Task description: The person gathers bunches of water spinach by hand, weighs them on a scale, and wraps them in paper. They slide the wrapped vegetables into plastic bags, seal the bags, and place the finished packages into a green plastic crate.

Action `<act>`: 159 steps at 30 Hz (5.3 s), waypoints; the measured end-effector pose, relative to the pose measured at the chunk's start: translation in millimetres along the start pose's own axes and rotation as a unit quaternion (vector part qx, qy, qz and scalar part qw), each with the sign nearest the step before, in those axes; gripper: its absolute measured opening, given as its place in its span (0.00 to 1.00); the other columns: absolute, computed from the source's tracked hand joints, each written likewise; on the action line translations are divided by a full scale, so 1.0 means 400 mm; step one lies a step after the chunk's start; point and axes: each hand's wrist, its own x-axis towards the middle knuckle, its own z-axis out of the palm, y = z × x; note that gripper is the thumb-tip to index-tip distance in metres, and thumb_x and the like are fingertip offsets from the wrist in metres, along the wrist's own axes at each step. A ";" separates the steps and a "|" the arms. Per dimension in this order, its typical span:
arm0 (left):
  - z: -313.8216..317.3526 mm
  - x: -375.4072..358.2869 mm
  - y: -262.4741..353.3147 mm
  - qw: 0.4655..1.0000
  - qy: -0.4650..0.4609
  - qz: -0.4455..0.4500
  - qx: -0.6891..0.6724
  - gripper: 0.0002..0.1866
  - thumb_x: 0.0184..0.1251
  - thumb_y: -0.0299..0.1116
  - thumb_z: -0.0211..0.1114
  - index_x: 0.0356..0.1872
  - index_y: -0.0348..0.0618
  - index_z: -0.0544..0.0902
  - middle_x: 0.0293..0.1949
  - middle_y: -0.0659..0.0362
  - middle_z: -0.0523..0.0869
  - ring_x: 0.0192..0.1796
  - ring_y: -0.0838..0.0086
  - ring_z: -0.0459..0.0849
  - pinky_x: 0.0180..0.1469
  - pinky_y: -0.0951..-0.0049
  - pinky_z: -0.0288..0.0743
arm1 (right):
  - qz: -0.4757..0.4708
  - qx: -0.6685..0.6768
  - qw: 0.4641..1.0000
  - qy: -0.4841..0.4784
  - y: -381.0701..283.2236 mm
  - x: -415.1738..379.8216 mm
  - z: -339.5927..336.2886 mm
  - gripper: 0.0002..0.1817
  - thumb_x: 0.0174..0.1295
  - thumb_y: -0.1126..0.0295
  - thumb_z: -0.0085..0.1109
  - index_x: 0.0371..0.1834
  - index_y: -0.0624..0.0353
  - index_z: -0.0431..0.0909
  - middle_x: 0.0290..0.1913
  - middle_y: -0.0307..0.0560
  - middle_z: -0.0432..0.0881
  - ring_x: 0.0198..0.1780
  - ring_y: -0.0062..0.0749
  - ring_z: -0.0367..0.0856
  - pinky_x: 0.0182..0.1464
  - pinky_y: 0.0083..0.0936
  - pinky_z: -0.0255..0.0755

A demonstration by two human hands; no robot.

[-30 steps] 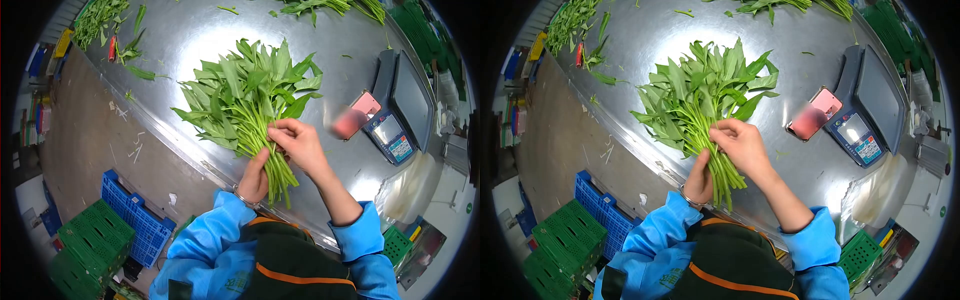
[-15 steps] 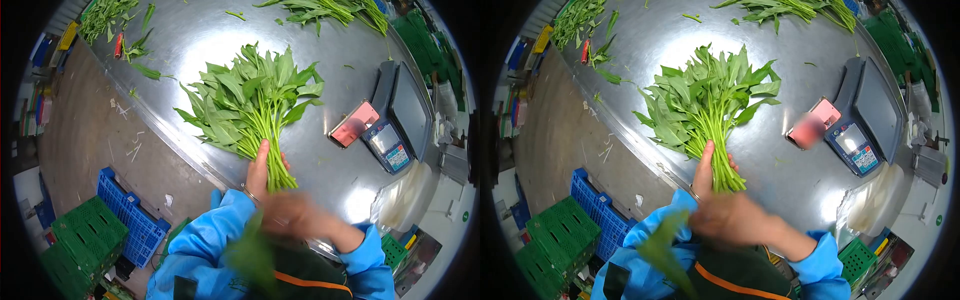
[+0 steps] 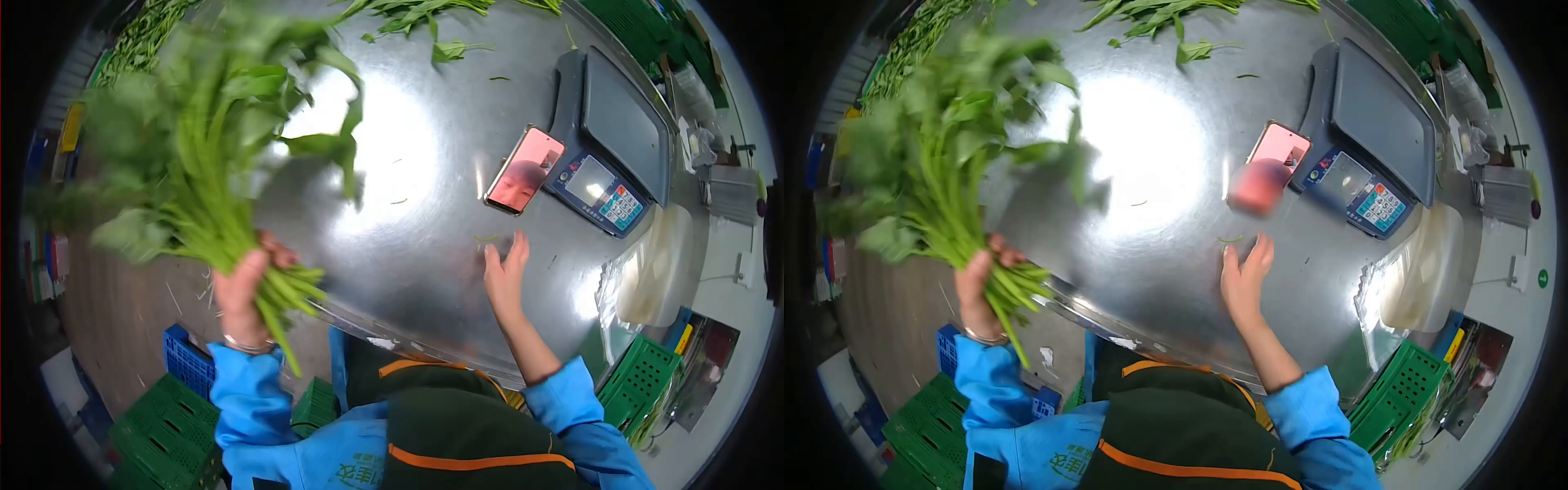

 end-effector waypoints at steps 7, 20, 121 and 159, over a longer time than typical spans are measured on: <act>0.071 0.000 0.211 0.964 -0.180 0.113 0.157 0.17 0.53 0.33 0.61 0.41 0.34 0.72 0.27 0.56 0.78 0.25 0.70 0.77 0.29 0.68 0.74 | -0.335 0.217 0.800 -0.448 -0.214 -0.190 0.089 0.16 0.60 0.62 0.52 0.47 0.60 0.75 0.49 0.54 0.77 0.50 0.45 0.75 0.52 0.35 0.69; 0.047 0.513 0.206 0.606 -0.212 -0.175 0.746 0.17 0.50 0.35 0.64 0.40 0.37 0.80 0.29 0.53 0.83 0.30 0.68 0.81 0.33 0.67 0.75 | -0.028 -0.019 0.941 -0.336 0.107 -0.324 -0.229 0.10 0.57 0.70 0.54 0.43 0.53 0.77 0.42 0.49 0.80 0.45 0.43 0.78 0.48 0.33 0.72; 0.194 -0.019 -0.406 0.983 -0.017 -0.164 -0.080 0.18 0.65 0.36 0.54 0.52 0.35 0.71 0.44 0.55 0.78 0.42 0.72 0.78 0.44 0.74 0.73 | 0.065 0.260 0.853 -0.448 -0.035 -0.008 0.049 0.28 0.64 0.53 0.49 0.61 0.61 0.63 0.48 0.41 0.75 0.47 0.24 0.71 0.51 0.23 0.66; 0.062 -0.110 -0.277 0.979 -0.036 -0.196 -0.040 0.15 0.61 0.25 0.58 0.49 0.36 0.70 0.37 0.54 0.81 0.34 0.71 0.82 0.38 0.73 0.76 | 0.193 0.241 0.826 -0.471 -0.138 0.092 -0.015 0.32 0.44 0.78 0.67 0.56 0.60 0.65 0.41 0.40 0.79 0.40 0.22 0.77 0.43 0.20 0.72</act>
